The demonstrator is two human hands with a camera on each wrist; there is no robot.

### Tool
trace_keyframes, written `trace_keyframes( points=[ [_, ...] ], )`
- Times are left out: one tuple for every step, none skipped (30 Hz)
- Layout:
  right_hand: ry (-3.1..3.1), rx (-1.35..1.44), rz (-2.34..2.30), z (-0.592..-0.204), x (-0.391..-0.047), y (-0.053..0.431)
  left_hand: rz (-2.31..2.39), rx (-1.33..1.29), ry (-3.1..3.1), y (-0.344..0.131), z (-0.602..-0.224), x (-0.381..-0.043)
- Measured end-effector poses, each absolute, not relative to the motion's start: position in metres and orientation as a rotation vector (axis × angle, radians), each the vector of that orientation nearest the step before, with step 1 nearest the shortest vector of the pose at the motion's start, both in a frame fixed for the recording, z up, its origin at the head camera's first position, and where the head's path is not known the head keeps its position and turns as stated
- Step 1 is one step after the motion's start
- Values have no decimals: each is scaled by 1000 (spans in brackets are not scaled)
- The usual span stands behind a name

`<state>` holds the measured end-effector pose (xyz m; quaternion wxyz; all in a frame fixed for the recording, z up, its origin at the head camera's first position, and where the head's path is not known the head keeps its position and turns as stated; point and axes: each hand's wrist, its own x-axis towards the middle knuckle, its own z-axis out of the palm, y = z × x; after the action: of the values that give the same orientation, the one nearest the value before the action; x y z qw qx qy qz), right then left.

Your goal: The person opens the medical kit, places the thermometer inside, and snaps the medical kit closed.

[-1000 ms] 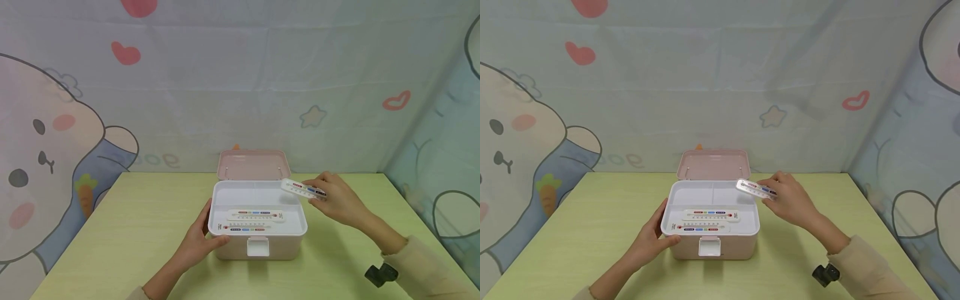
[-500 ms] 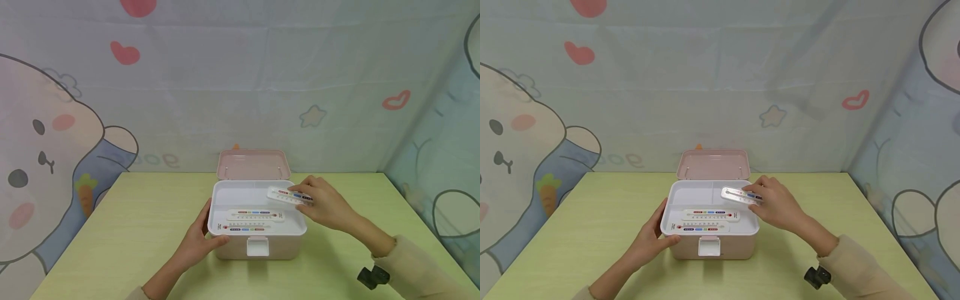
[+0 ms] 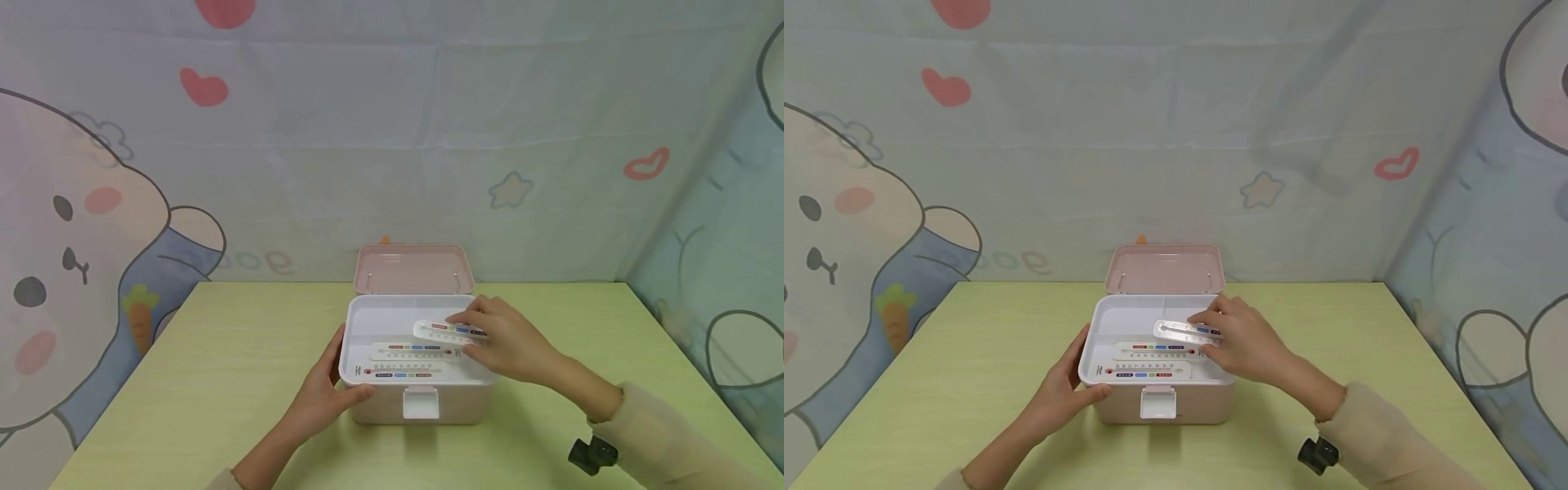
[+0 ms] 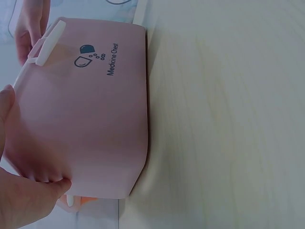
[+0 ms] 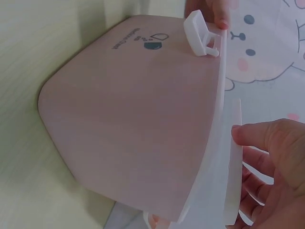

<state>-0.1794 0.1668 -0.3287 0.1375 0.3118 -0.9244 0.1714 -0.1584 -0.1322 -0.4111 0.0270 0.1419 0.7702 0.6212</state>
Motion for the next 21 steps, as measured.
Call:
trace_keyframes(
  points=[
    [-2677,909,497,-329,-179,165,1920,437,2379,-132,-411,-158],
    [-2677,917,497,-330,-179,164,1921,436,2379,-132,-411,-158],
    [-2675,926,499,-330,-179,163,1923,445,2381,-132,-412,-159],
    [-2675,933,501,-330,-179,161,1924,445,2380,-132,-412,-159],
    [-2673,939,506,-330,-179,160,1925,443,2381,-132,-412,-159],
    [-2669,947,510,-330,-179,158,1926,445,2382,-132,-412,-159],
    [-2665,955,513,-330,-180,157,1925,444,2382,-132,-412,-159],
    [-2662,964,516,-331,-180,155,1924,443,2383,-132,-412,-159],
    [-2659,972,523,-331,-180,154,1924,451,2386,-132,-412,-159],
    [-2657,981,527,-331,-180,153,1923,441,2384,-132,-412,-159],
    [-2657,988,529,-331,-181,152,1923,439,2384,-132,-412,-159],
    [-2656,996,530,-332,-181,151,1923,437,2384,-132,-412,-159],
    [-2659,1002,533,-332,-181,150,1923,432,2382,-132,-412,-158],
    [-2661,1007,535,-332,-181,149,1923,431,2382,-132,-412,-158],
    [-2660,1012,537,-332,-181,148,1923,430,2381,-132,-412,-158],
    [-2661,1016,537,-332,-181,147,1922,421,2378,-132,-412,-158],
    [-2664,1019,538,-332,-181,146,1923,424,2377,-132,-412,-158],
    [-2665,1023,543,-332,-180,145,1924,425,2376,-132,-412,-158],
    [-2669,1026,551,-332,-180,144,1925,425,2375,-132,-412,-158],
    [-2672,1028,558,-332,-180,143,1925,426,2374,-132,-412,-158],
    [-2676,1030,566,-332,-180,142,1926,427,2375,-132,-412,-158]
  ],
)
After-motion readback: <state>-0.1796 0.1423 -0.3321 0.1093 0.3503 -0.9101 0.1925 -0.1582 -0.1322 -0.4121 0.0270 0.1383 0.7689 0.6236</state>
